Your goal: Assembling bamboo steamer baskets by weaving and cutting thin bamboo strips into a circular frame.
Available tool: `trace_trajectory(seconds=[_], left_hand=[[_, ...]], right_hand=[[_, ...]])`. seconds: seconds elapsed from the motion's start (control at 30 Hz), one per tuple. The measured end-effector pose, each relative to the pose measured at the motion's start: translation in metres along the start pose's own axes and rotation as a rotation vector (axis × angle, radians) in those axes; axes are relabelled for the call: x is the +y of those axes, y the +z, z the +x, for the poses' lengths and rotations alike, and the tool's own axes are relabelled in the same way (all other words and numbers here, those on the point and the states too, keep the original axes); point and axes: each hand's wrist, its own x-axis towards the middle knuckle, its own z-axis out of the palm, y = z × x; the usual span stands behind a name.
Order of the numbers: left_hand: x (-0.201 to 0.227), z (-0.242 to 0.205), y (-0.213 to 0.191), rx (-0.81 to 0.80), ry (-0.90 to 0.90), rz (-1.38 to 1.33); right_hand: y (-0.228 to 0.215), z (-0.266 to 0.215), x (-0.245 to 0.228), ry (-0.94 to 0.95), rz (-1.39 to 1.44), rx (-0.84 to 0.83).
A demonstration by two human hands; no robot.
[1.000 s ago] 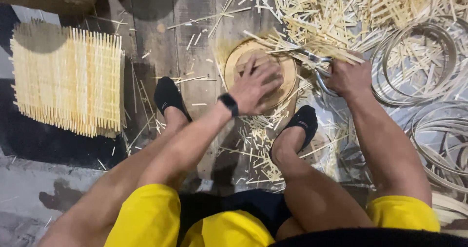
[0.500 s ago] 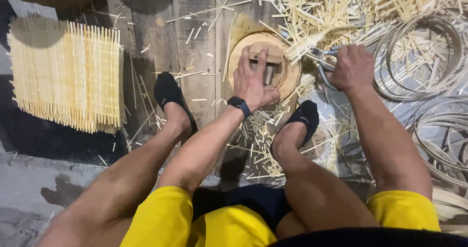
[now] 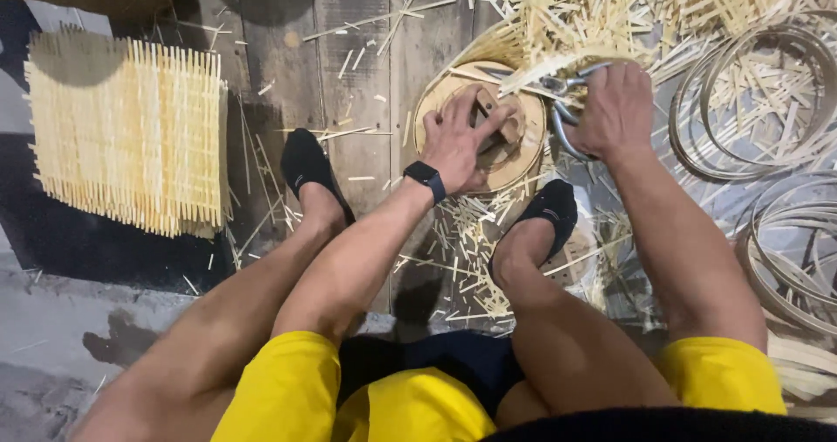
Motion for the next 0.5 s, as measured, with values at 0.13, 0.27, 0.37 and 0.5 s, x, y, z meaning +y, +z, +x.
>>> trace_trajectory(seconds=[0.13,0.27,0.37,0.5], left_hand=[[-0.013,0.003,0.028,0.143,0.068,0.095],[0.021,0.003,0.010,0.215,-0.124,-0.250],[0.031,0.006,0.003,0.186,-0.165,-0.161],[0.025,0.010,-0.013,0.064,-0.119,-0.125]], right_hand=[[0.027,0.002,0.016,0.041,0.084,-0.039],[0.043,-0.012,0.029,-0.040,0.043,0.019],[-0.002,0.003,0.010,0.000,-0.028,-0.119],[0.026,0.004,0.021,-0.047,-0.025,0.125]])
